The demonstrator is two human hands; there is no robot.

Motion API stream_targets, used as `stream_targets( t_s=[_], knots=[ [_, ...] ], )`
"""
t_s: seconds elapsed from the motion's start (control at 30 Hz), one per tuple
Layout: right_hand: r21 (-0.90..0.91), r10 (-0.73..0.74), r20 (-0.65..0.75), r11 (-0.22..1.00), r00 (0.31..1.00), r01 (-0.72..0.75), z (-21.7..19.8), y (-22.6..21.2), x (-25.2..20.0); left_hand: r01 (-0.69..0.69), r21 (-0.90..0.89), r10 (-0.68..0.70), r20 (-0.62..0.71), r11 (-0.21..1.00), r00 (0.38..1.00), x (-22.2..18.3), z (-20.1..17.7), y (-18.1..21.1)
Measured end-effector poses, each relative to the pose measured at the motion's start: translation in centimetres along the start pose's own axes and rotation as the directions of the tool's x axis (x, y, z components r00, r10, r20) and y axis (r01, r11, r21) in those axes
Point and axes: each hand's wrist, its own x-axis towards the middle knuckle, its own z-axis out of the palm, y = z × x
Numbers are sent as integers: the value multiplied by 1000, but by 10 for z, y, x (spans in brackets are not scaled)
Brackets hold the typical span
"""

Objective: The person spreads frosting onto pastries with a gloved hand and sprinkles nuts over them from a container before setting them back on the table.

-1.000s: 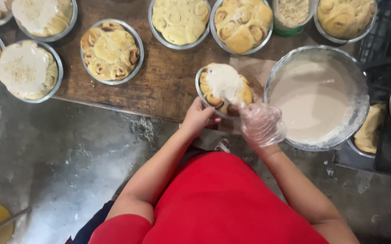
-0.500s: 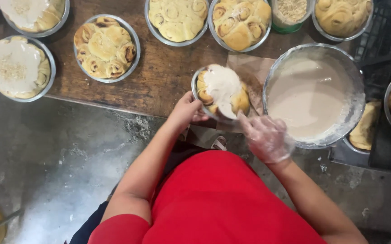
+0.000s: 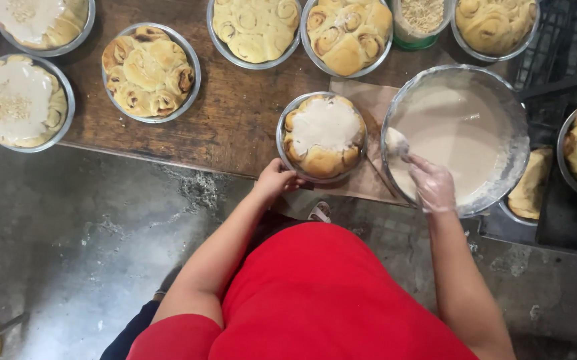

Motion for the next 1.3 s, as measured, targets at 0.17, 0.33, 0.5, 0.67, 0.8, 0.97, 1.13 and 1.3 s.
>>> stream_targets(
  t_s=[0.17, 0.33, 0.5, 0.67, 0.8, 0.97, 1.13, 1.3],
  knots=[
    [-695, -42, -67, 719, 997, -16, 49, -88, -9, -91, -41, 93, 54, 995, 994, -34, 37, 42],
    [-803, -469, 258, 382, 845, 457, 73, -141, -30, -172, -78, 175, 33, 982, 984, -47, 51, 67],
    [-864, -423, 228, 328, 877, 383, 71, -157, 13, -168, -68, 175, 97, 983, 980, -56, 46, 72],
    [-830, -475, 343, 251, 810, 499, 87, -196, -10, -155, -91, 161, 66, 984, 985, -57, 50, 79],
    [-784, -440, 366, 328, 820, 526, 75, -187, -32, -113, -198, 126, 56, 974, 990, -51, 46, 84],
    [-753, 24, -253, 622, 967, -212, -2, -72, -14, -81, -35, 79, -59, 996, 995, -4, -27, 59],
    [-755, 187, -136, 616, 973, -224, -6, 21, -9, -221, 21, 222, -105, 975, 969, 26, -50, -9],
    [-118, 38, 12, 992, 999, -36, -16, 6, -23, 2, -47, -3, -38, 999, 999, -11, 2, 16]
  ],
)
